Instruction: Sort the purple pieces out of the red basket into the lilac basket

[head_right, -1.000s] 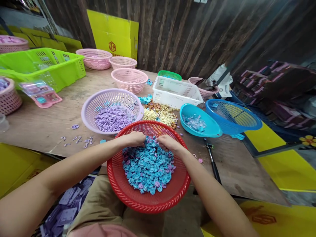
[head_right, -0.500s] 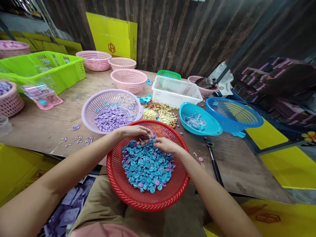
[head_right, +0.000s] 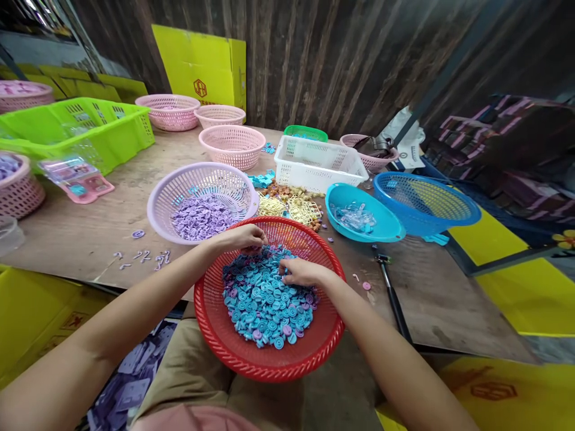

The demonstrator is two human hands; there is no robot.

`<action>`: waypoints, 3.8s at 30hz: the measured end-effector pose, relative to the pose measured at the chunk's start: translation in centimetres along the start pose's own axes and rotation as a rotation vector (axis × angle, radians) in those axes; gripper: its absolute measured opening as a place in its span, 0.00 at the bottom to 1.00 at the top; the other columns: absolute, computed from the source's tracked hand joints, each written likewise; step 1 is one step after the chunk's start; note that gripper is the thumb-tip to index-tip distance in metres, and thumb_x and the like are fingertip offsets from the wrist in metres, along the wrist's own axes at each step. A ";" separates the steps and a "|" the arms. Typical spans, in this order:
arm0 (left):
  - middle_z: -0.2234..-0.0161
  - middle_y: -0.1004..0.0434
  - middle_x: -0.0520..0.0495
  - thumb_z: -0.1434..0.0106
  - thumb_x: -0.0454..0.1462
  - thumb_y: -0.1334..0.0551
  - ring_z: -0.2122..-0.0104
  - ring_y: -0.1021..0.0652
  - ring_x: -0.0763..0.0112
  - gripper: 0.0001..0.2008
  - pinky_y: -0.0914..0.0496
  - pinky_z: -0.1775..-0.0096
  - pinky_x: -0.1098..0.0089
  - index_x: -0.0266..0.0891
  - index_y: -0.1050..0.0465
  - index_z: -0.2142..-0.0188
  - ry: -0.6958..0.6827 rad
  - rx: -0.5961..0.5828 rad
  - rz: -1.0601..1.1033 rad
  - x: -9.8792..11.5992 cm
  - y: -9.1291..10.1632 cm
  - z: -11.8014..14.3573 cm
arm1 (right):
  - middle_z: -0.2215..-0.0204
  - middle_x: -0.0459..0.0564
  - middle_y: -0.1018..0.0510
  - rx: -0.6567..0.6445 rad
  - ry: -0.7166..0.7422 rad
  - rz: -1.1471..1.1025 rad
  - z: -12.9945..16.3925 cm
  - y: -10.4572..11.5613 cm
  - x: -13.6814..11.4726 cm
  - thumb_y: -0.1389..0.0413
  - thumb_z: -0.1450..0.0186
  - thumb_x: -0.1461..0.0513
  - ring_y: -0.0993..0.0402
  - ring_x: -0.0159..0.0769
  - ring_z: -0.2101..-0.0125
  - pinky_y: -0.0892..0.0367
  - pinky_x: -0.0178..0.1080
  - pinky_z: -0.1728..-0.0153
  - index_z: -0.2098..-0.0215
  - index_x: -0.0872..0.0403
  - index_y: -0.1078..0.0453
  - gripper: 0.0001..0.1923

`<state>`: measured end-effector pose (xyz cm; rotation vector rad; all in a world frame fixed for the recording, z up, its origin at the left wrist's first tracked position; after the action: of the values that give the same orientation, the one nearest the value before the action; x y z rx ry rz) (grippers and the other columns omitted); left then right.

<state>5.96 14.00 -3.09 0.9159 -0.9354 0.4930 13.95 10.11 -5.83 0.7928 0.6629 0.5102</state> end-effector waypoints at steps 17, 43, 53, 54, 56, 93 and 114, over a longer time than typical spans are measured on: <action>0.65 0.27 0.36 0.56 0.39 0.38 0.63 0.27 0.56 0.16 0.33 0.66 0.66 0.34 0.28 0.66 0.259 -0.019 -0.942 -0.7 -0.8 2.6 | 0.75 0.48 0.31 0.028 0.001 -0.117 -0.4 0.4 0.4 0.48 0.47 0.63 0.37 0.31 0.75 0.45 0.32 0.77 0.72 0.56 0.35 0.05; 0.79 0.31 0.52 0.54 0.34 0.46 0.86 0.42 0.85 0.03 0.49 0.84 0.80 0.36 0.41 0.80 0.003 0.031 0.422 0.0 0.6 1.6 | 0.81 0.43 0.34 0.343 -0.072 -0.267 -1.9 6.3 -0.2 0.48 0.47 0.62 0.39 0.27 0.79 0.47 0.30 0.79 0.77 0.55 0.36 0.04; 0.77 0.27 0.47 0.52 0.32 0.48 0.73 0.27 0.71 0.10 0.36 0.71 0.75 0.34 0.28 0.73 0.054 0.196 -0.483 -0.2 0.8 1.7 | 0.76 0.45 0.27 0.201 -0.127 0.009 -3.3 3.9 1.6 0.49 0.49 0.65 0.33 0.32 0.73 0.44 0.31 0.74 0.73 0.53 0.30 0.07; 0.75 0.26 0.44 0.51 0.32 0.48 0.71 0.26 0.68 0.11 0.35 0.69 0.73 0.33 0.28 0.73 0.074 0.204 -0.573 -0.1 0.7 1.8 | 0.75 0.45 0.27 0.196 -0.126 -0.007 -3.1 3.9 1.8 0.48 0.49 0.66 0.33 0.32 0.72 0.43 0.31 0.73 0.72 0.53 0.30 0.08; 0.72 0.26 0.38 0.50 0.33 0.48 0.68 0.26 0.62 0.12 0.34 0.68 0.70 0.32 0.27 0.71 0.098 0.187 -0.720 -0.1 0.2 1.7 | 0.72 0.45 0.26 0.183 -0.107 -0.027 -3.0 3.7 1.8 0.48 0.50 0.66 0.32 0.33 0.70 0.41 0.31 0.71 0.70 0.53 0.30 0.10; 0.79 0.31 0.51 0.49 0.35 0.48 0.79 0.35 0.78 0.11 0.43 0.75 0.76 0.33 0.29 0.73 -0.145 0.429 -0.305 3.0 3.1 2.7 | 0.70 0.49 0.25 0.350 -0.239 0.193 -2.5 4.3 1.5 0.52 0.44 0.64 0.30 0.37 0.67 0.42 0.33 0.73 0.66 0.51 0.31 0.10; 0.81 0.34 0.49 0.51 0.37 0.52 0.78 0.32 0.71 0.10 0.40 0.75 0.71 0.36 0.34 0.79 0.255 0.826 -0.199 -5.4 13.9 8.6 | 0.67 0.59 0.27 0.430 -0.312 0.186 -4.6 3.9 1.7 0.53 0.42 0.64 0.30 0.42 0.65 0.40 0.38 0.68 0.61 0.57 0.35 0.11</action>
<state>-10.73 14.39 0.89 1.6245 -0.3790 0.8244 11.22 15.77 -5.81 1.3182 0.4125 0.4032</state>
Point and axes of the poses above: each hand's wrist, its own z-axis away from the middle knuckle, its own y-axis out of the back of the hand, x = y × z, the point moved 10 cm from there along -z, towards the middle knuckle
